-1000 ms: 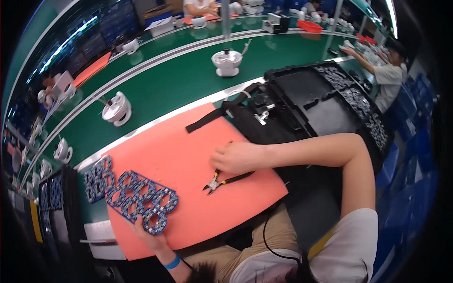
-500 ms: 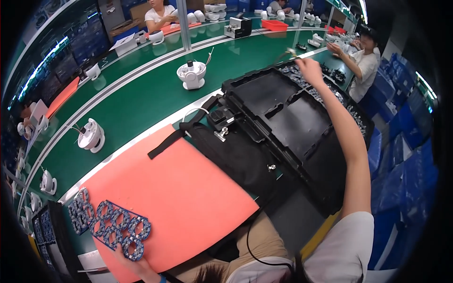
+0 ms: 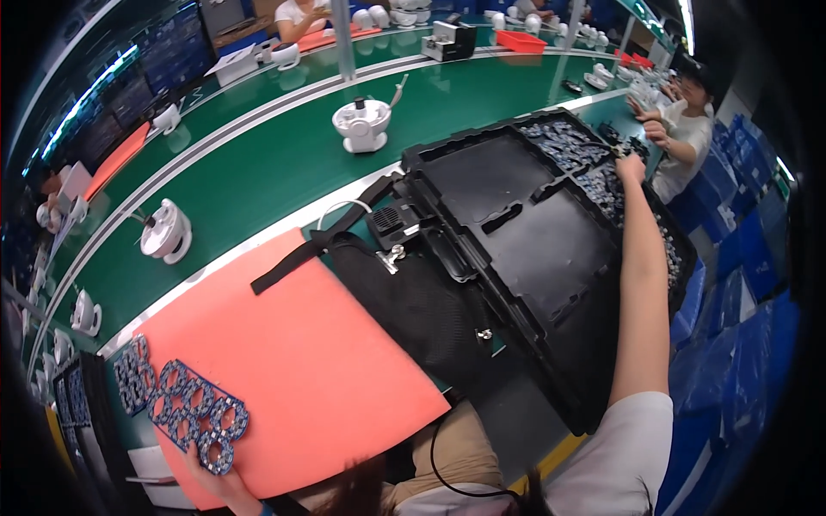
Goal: The worker separates individual LED chips from a larger PCB panel and performs assembly and trimming on a lamp fixture.
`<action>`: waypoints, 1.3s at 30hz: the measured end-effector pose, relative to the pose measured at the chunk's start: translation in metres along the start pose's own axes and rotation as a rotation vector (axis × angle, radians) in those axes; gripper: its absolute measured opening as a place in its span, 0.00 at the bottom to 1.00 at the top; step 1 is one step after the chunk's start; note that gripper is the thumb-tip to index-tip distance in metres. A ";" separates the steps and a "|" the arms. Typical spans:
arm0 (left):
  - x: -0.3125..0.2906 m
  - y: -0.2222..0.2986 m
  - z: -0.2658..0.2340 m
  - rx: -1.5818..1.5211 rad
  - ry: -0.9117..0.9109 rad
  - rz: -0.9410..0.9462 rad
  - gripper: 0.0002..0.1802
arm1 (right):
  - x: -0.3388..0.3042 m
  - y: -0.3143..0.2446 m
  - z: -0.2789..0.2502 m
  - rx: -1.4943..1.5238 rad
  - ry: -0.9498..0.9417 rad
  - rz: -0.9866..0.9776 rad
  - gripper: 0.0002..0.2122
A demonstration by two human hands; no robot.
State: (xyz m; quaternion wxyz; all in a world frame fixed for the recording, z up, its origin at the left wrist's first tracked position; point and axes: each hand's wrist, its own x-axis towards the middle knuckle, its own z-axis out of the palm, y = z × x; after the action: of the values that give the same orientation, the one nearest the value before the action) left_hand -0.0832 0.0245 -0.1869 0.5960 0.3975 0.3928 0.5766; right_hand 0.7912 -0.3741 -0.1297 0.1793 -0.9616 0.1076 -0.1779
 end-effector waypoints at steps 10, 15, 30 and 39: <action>-0.030 0.028 0.040 -0.538 0.066 -0.027 0.26 | -0.020 -0.049 -0.032 0.284 0.114 -0.983 0.12; -0.072 0.064 0.016 -0.501 0.204 0.129 0.24 | -0.365 -0.219 -0.152 0.708 -0.673 -1.322 0.08; -0.018 0.036 0.028 -0.866 -0.137 -0.233 0.27 | -0.711 -0.309 -0.125 1.068 -1.533 -1.417 0.15; -0.013 0.025 0.042 -0.858 -0.007 -0.293 0.29 | -0.698 -0.301 -0.109 1.196 -0.884 -1.929 0.09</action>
State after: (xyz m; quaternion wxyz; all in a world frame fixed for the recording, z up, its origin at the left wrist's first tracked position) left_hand -0.0539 0.0113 -0.1482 0.7835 0.0567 0.1682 0.5955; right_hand 0.1556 0.0566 -0.1310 0.4094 -0.3901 -0.8205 0.0832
